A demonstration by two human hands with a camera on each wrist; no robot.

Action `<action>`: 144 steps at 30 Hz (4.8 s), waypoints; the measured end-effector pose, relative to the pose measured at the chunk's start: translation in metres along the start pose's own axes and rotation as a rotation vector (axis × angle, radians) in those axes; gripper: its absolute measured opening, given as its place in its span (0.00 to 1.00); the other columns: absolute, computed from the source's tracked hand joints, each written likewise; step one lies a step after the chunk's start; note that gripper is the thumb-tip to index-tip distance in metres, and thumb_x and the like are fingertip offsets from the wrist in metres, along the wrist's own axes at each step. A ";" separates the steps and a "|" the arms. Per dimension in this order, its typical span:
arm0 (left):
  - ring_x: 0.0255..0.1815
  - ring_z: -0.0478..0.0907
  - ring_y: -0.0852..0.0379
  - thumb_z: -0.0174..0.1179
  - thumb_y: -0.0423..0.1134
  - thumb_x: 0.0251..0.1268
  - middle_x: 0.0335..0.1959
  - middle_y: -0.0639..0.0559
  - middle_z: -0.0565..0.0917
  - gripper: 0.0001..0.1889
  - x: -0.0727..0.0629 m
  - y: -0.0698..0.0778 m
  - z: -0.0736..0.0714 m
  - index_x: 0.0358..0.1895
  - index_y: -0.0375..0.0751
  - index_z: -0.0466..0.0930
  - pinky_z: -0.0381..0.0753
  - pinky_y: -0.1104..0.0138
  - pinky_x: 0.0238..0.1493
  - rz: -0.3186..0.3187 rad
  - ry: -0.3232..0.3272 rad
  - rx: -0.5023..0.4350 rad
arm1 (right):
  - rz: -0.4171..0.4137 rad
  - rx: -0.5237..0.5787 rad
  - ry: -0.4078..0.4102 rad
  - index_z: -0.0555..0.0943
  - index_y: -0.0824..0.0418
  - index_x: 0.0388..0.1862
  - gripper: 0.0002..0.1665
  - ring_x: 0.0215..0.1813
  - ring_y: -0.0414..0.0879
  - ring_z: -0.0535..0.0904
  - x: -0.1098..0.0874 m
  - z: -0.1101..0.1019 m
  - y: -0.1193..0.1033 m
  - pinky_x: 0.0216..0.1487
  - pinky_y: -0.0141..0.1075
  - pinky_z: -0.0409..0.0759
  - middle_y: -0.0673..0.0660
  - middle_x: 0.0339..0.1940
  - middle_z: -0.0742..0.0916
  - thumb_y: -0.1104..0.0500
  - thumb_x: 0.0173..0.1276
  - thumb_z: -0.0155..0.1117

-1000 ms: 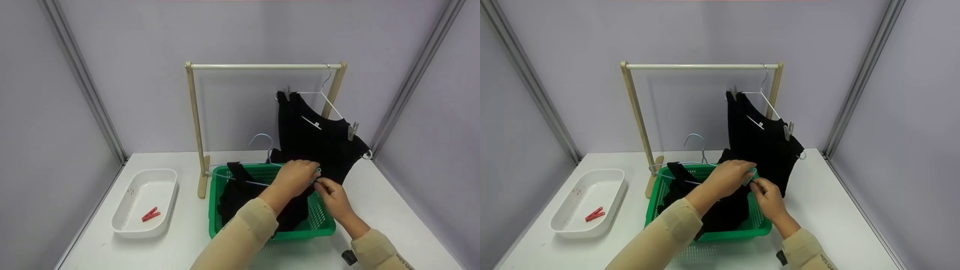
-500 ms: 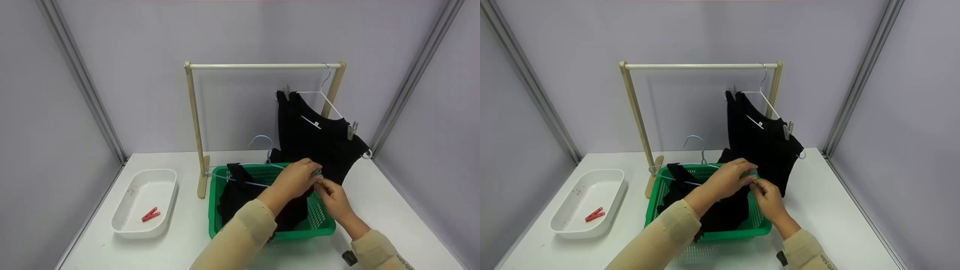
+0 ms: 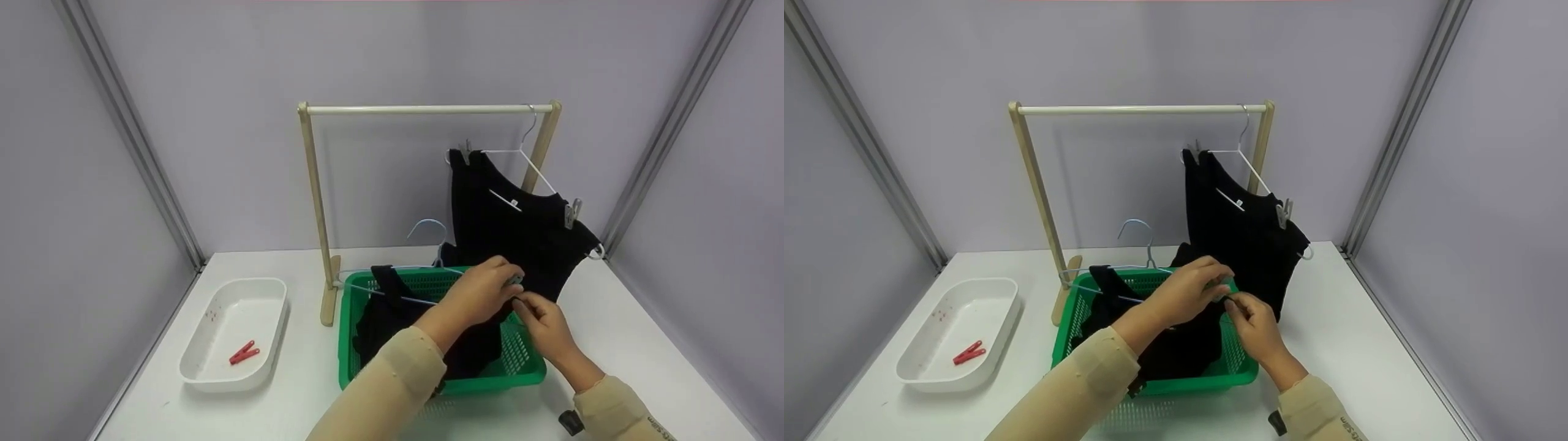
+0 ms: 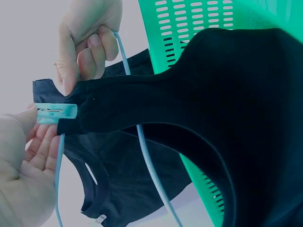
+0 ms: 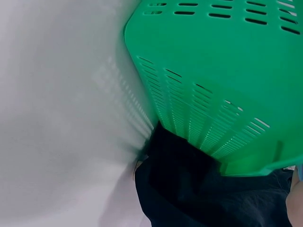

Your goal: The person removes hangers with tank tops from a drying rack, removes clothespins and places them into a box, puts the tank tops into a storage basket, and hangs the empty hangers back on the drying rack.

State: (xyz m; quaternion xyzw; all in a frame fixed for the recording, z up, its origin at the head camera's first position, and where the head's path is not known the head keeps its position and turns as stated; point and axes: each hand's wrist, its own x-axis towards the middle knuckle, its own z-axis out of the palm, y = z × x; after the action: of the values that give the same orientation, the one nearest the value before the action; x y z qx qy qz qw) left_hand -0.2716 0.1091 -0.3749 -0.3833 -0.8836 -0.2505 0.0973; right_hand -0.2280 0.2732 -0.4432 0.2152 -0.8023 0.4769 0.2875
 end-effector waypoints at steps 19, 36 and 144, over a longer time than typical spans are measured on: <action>0.46 0.80 0.67 0.61 0.40 0.72 0.46 0.57 0.83 0.09 -0.006 -0.011 -0.005 0.50 0.46 0.86 0.73 0.85 0.51 0.192 0.249 -0.147 | 0.019 -0.001 -0.004 0.83 0.72 0.36 0.08 0.23 0.33 0.67 -0.003 0.002 0.002 0.24 0.33 0.68 0.58 0.20 0.77 0.77 0.70 0.56; 0.52 0.78 0.62 0.55 0.47 0.75 0.55 0.54 0.77 0.19 -0.032 -0.022 -0.030 0.65 0.47 0.75 0.75 0.79 0.54 0.094 0.114 -0.197 | 0.025 -0.012 0.000 0.82 0.72 0.36 0.08 0.23 0.34 0.67 -0.004 -0.002 0.002 0.24 0.32 0.68 0.63 0.20 0.77 0.77 0.70 0.56; 0.63 0.67 0.25 0.55 0.27 0.69 0.60 0.23 0.72 0.21 -0.286 -0.289 -0.082 0.63 0.23 0.71 0.64 0.40 0.68 -0.879 0.309 0.023 | 0.079 0.018 0.030 0.83 0.71 0.36 0.09 0.24 0.47 0.74 -0.016 -0.012 0.008 0.27 0.31 0.75 0.56 0.24 0.82 0.78 0.69 0.56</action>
State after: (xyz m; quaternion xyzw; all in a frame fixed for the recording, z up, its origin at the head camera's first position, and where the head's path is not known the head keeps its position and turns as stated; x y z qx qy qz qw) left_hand -0.2867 -0.2809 -0.5151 0.0702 -0.9402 -0.3124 0.1165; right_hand -0.2179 0.2888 -0.4542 0.1786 -0.8013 0.4985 0.2783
